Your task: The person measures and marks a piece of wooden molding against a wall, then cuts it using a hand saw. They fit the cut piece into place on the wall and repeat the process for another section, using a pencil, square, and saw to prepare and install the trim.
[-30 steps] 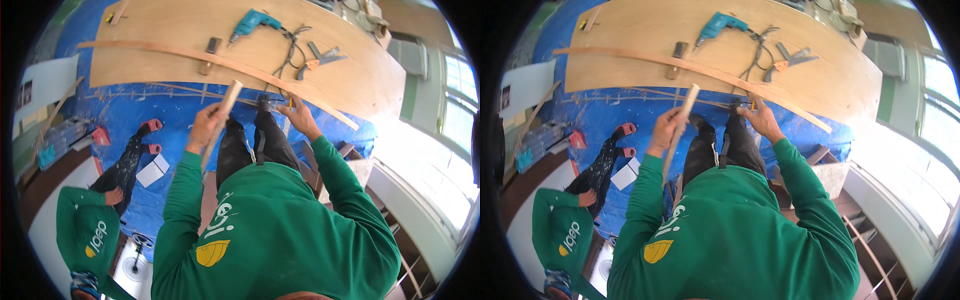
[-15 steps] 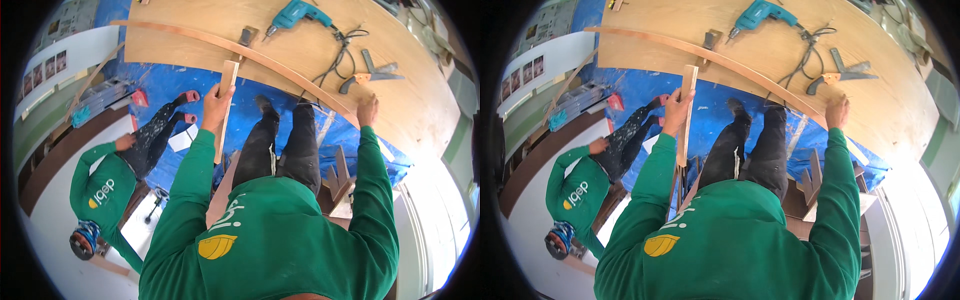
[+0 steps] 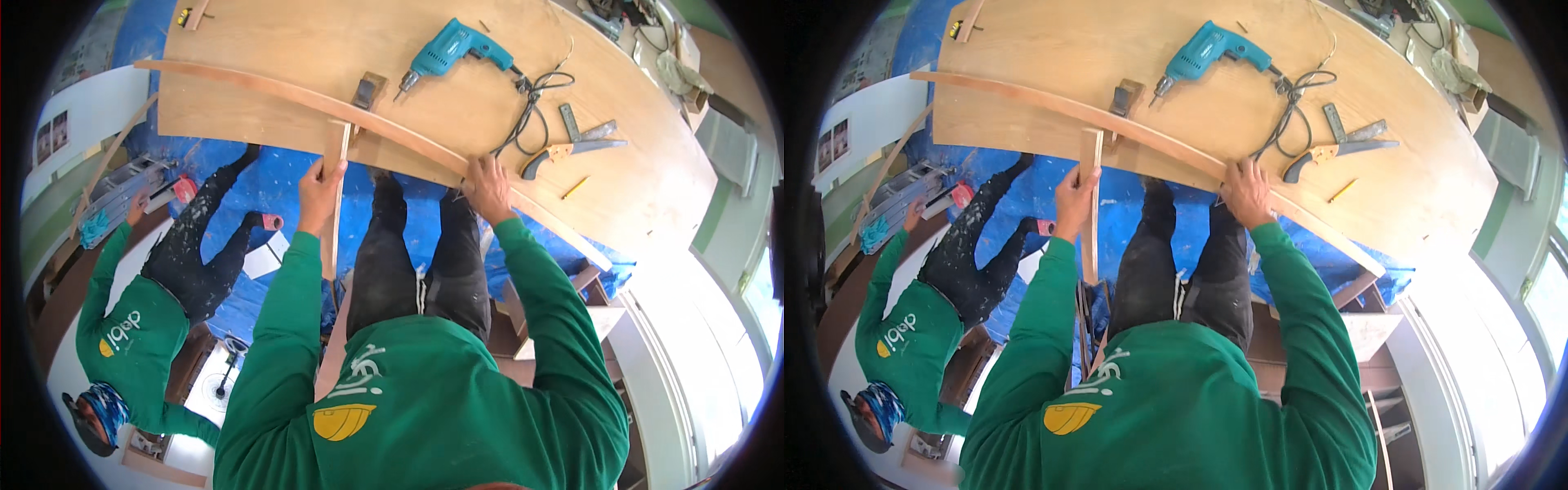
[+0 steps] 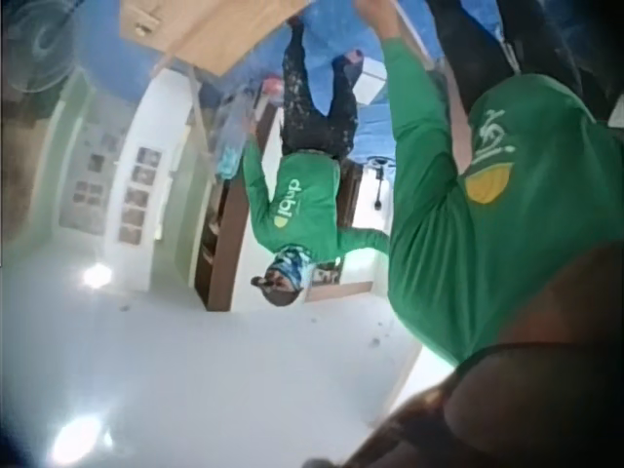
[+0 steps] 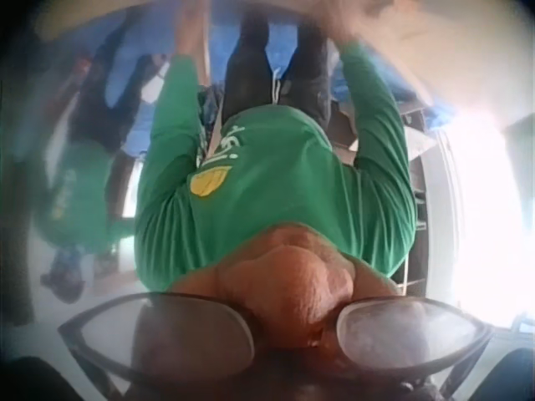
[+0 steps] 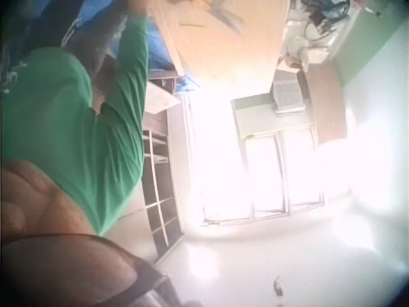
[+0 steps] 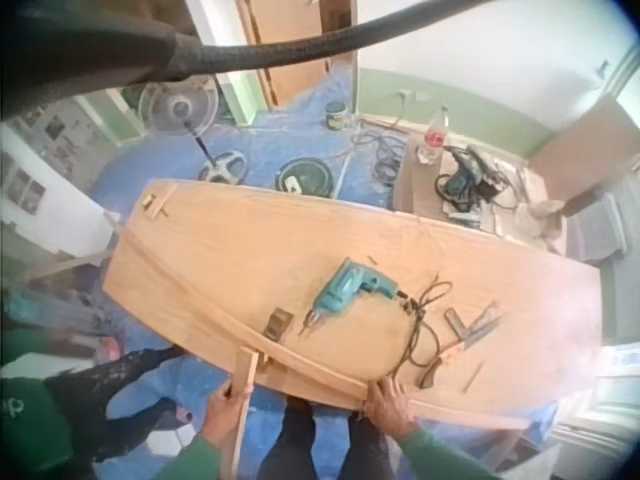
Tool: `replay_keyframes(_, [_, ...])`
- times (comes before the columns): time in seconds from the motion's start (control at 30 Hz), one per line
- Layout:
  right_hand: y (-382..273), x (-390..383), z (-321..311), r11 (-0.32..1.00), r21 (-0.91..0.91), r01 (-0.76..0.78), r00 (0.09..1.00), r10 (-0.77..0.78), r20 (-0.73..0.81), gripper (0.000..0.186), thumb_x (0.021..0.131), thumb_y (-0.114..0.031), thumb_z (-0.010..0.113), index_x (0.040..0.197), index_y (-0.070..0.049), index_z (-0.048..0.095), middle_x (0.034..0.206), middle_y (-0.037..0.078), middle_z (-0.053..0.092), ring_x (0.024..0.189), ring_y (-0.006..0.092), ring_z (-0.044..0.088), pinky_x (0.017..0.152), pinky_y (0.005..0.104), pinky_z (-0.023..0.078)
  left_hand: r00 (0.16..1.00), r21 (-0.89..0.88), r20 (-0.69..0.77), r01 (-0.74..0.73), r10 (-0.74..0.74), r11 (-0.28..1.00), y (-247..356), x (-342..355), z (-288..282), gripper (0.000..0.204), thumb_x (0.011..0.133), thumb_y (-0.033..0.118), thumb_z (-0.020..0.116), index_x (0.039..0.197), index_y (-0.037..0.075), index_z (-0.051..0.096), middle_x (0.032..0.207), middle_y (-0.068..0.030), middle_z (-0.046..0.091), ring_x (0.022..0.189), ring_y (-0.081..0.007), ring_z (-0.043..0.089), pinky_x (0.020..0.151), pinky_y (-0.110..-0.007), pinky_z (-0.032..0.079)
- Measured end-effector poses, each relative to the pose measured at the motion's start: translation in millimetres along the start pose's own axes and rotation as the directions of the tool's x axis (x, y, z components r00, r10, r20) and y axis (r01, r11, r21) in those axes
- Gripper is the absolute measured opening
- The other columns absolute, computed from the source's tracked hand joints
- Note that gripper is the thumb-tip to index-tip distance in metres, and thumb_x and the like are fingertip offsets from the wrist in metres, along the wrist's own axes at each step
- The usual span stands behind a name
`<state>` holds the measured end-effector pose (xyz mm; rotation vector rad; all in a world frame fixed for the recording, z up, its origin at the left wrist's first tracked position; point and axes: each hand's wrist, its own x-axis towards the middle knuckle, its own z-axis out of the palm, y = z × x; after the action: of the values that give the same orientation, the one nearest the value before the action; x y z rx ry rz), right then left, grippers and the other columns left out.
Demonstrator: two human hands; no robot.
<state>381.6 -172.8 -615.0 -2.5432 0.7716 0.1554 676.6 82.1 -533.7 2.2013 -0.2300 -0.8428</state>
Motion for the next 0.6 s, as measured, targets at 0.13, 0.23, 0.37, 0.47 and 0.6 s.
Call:
replay_keyframes(0.13, [-1, 11, 11, 0.978, 0.135, -0.156, 0.988, 0.155, 0.022, 0.044, 0.087, -0.032, 0.082, 0.121, -0.009, 0.066, 0.116, 0.012, 0.064, 0.115, 0.0368, 0.062, 0.098, 0.0559, 0.048, 0.991, -0.018, 0.047, -0.125, 0.126, 0.992, 31, 14, 0, 0.05, 0.099, 0.033, 0.083, 0.13, -0.004, 0.073, 0.102, -0.0125, 0.079, 0.09, -0.0148, 0.068, 0.081, -0.033, 0.056])
replay_keyframes(0.23, [-2, 18, -26, 0.995, 0.047, -0.09, 0.994, 0.093, -0.055, 0.046, 0.09, -0.031, 0.082, 0.125, -0.007, 0.067, 0.121, 0.015, 0.066, 0.118, 0.0393, 0.061, 0.101, 0.0545, 0.048, 0.967, 0.003, 0.121, -0.225, 0.223, 0.974, 81, 31, 22, 0.049, 0.097, 0.036, 0.084, 0.126, -0.003, 0.074, 0.101, -0.017, 0.08, 0.088, -0.0202, 0.071, 0.081, -0.036, 0.057])
replay_keyframes(0.37, [33, -4, -45, 0.939, 0.116, -0.325, 0.865, 0.344, -0.366, 0.057, 0.093, -0.034, 0.084, 0.136, -0.002, 0.065, 0.136, 0.019, 0.065, 0.127, 0.0421, 0.059, 0.11, 0.0523, 0.046, 0.871, 0.169, 0.272, -0.462, 0.409, 0.871, 142, 102, 71, 0.05, 0.095, 0.039, 0.084, 0.116, -0.004, 0.075, 0.098, -0.0216, 0.078, 0.087, -0.031, 0.073, 0.08, -0.043, 0.058])
replay_keyframes(0.47, [115, -64, -29, 0.716, 0.241, -0.655, 0.58, 0.681, -0.447, 0.055, 0.099, -0.042, 0.076, 0.132, 0.001, 0.069, 0.133, 0.022, 0.069, 0.126, 0.0407, 0.062, 0.11, 0.0501, 0.047, 0.824, 0.198, 0.378, -0.518, 0.423, 0.832, 183, 148, 108, 0.054, 0.094, 0.043, 0.084, 0.115, -0.006, 0.075, 0.095, -0.0232, 0.077, 0.087, -0.0376, 0.073, 0.081, -0.046, 0.057])
replay_keyframes(0.6, [165, -106, -62, 0.549, 0.297, -0.781, 0.495, 0.835, -0.242, 0.051, 0.103, -0.046, 0.07, 0.117, 0.003, 0.074, 0.111, 0.021, 0.077, 0.11, 0.0389, 0.071, 0.102, 0.0492, 0.052, 0.691, 0.324, 0.339, -0.723, 0.639, 0.61, 159, 216, 146, 0.056, 0.098, 0.042, 0.08, 0.13, -0.004, 0.074, 0.101, -0.0212, 0.076, 0.095, -0.0359, 0.073, 0.086, -0.045, 0.057])
